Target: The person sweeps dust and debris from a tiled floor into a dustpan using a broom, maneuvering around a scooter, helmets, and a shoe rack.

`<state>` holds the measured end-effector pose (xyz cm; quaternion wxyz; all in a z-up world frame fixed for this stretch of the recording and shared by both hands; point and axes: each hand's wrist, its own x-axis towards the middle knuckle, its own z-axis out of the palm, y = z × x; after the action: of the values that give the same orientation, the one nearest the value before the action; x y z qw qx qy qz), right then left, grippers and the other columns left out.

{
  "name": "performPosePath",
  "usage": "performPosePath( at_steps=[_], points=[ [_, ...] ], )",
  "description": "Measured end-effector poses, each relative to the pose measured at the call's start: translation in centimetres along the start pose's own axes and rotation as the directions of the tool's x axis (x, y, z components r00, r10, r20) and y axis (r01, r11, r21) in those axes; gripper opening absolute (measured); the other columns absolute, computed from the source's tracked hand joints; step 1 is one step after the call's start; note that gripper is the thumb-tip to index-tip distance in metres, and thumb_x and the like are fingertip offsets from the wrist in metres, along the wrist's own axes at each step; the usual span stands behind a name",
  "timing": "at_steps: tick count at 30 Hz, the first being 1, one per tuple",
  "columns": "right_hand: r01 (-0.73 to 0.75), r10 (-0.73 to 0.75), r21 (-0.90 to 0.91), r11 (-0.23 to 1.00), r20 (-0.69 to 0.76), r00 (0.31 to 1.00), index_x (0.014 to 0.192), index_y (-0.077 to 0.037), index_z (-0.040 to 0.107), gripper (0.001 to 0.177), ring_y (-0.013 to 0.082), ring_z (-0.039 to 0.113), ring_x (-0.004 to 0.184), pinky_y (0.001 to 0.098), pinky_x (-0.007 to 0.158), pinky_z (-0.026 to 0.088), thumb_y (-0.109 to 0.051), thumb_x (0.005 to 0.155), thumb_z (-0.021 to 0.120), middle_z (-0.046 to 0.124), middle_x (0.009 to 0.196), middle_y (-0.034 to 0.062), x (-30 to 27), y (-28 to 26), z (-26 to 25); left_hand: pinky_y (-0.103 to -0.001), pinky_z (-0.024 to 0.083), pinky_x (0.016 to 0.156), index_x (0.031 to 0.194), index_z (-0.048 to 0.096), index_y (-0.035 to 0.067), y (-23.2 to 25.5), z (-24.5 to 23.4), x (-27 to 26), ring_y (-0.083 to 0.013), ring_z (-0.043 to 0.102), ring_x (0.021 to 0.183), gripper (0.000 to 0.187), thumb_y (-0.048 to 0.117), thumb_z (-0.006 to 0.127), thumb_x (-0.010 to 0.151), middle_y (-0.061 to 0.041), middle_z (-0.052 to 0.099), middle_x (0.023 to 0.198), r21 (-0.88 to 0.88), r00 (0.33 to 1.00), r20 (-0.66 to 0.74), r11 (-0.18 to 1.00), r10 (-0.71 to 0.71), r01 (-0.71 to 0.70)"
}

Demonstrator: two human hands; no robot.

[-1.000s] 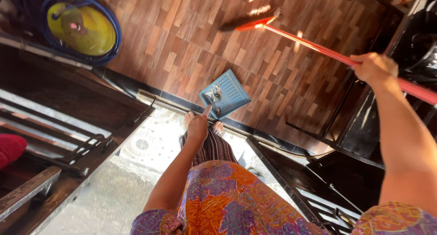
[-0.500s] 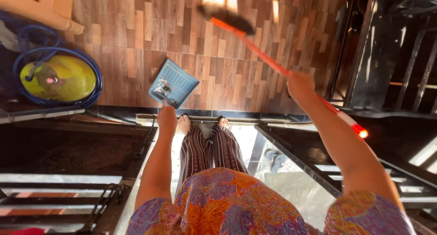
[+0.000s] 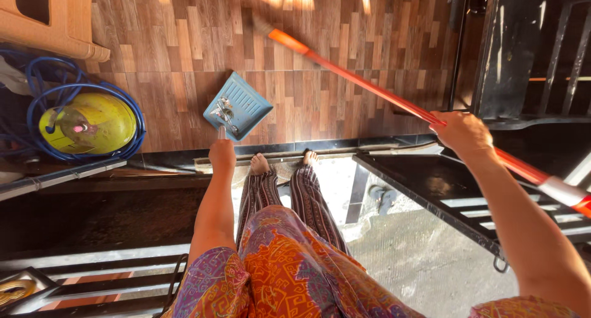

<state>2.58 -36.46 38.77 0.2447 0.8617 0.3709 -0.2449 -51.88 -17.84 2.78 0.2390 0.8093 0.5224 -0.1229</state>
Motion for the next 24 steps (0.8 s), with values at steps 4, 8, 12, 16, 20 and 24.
performPosePath(
  at_steps=[4,8,12,16,20,24],
  points=[
    [-0.155,0.154,0.017,0.988,0.040,0.987,0.131,-0.031,0.072,0.030,0.0376,0.073,0.101,0.0514,0.086,0.057,-0.041,0.106,0.058,0.077,0.107,0.0144,-0.7,-3.1,5.8,-0.047,0.063,0.067,0.096,0.078,0.001,-1.2,-0.1,-0.4,-0.0397,0.075,0.085,0.016,0.011,0.065,0.095,-0.022,0.072,0.092,0.050,1.000,0.012,0.999,-0.005,0.004],
    [-0.141,0.131,0.062,0.988,0.143,0.981,0.125,-0.033,0.072,0.035,0.0377,0.069,0.094,0.0494,0.078,0.056,-0.044,0.093,0.068,0.072,0.103,0.0179,-3.3,-7.7,9.7,-0.042,0.064,0.066,0.098,0.078,-0.002,-1.4,0.5,-0.5,-0.0362,0.075,0.090,0.015,0.005,0.069,0.089,-0.022,0.072,0.098,0.162,0.998,0.066,0.986,0.025,-0.036],
    [-0.006,-0.080,0.288,0.958,0.286,0.955,0.128,-0.033,0.073,0.035,0.0305,0.074,0.076,0.0437,0.073,0.056,-0.041,0.095,0.068,0.077,0.089,0.0149,-5.1,-9.6,10.8,-0.037,0.064,0.059,0.090,0.076,-0.007,-0.6,0.7,-0.6,-0.0324,0.075,0.084,0.014,0.002,0.069,0.083,-0.019,0.060,0.149,0.238,0.995,-0.033,0.968,0.092,-0.082],
    [-0.108,-0.043,0.434,0.894,0.326,0.945,0.126,-0.032,0.076,0.035,0.0227,0.063,0.060,0.0409,0.060,0.051,-0.042,0.094,0.070,0.072,0.075,0.0124,-5.0,-7.2,7.2,-0.046,0.062,0.069,0.091,0.076,0.001,-1.6,-1.2,-1.0,-0.0382,0.073,0.086,0.010,0.004,0.067,0.091,-0.021,0.071,0.095,0.013,0.997,-0.066,0.999,0.036,-0.035],
    [-0.068,0.023,0.437,0.897,0.107,0.994,0.124,-0.029,0.077,0.035,0.0170,0.062,0.051,0.0324,0.052,0.049,-0.042,0.092,0.073,0.071,0.064,0.0072,-4.1,-5.3,5.4,-0.046,0.061,0.074,0.098,0.073,0.004,-1.6,-5.3,-1.3,-0.0388,0.072,0.088,0.015,0.003,0.065,0.084,-0.019,0.070,0.094,-0.006,0.999,-0.048,1.000,0.019,-0.020],
    [-0.129,-0.253,0.874,0.468,0.273,0.928,0.141,-0.030,0.054,0.065,0.0125,0.059,0.050,0.0329,0.040,0.052,-0.016,0.081,0.074,0.075,0.080,-0.0007,-2.9,-8.0,6.7,-0.049,0.060,0.070,0.124,0.066,0.008,-0.3,-10.1,-0.5,-0.0423,0.072,0.083,0.037,0.007,0.061,0.087,-0.023,0.070,0.088,-0.105,0.993,-0.113,0.994,-0.017,0.005]
  ],
)
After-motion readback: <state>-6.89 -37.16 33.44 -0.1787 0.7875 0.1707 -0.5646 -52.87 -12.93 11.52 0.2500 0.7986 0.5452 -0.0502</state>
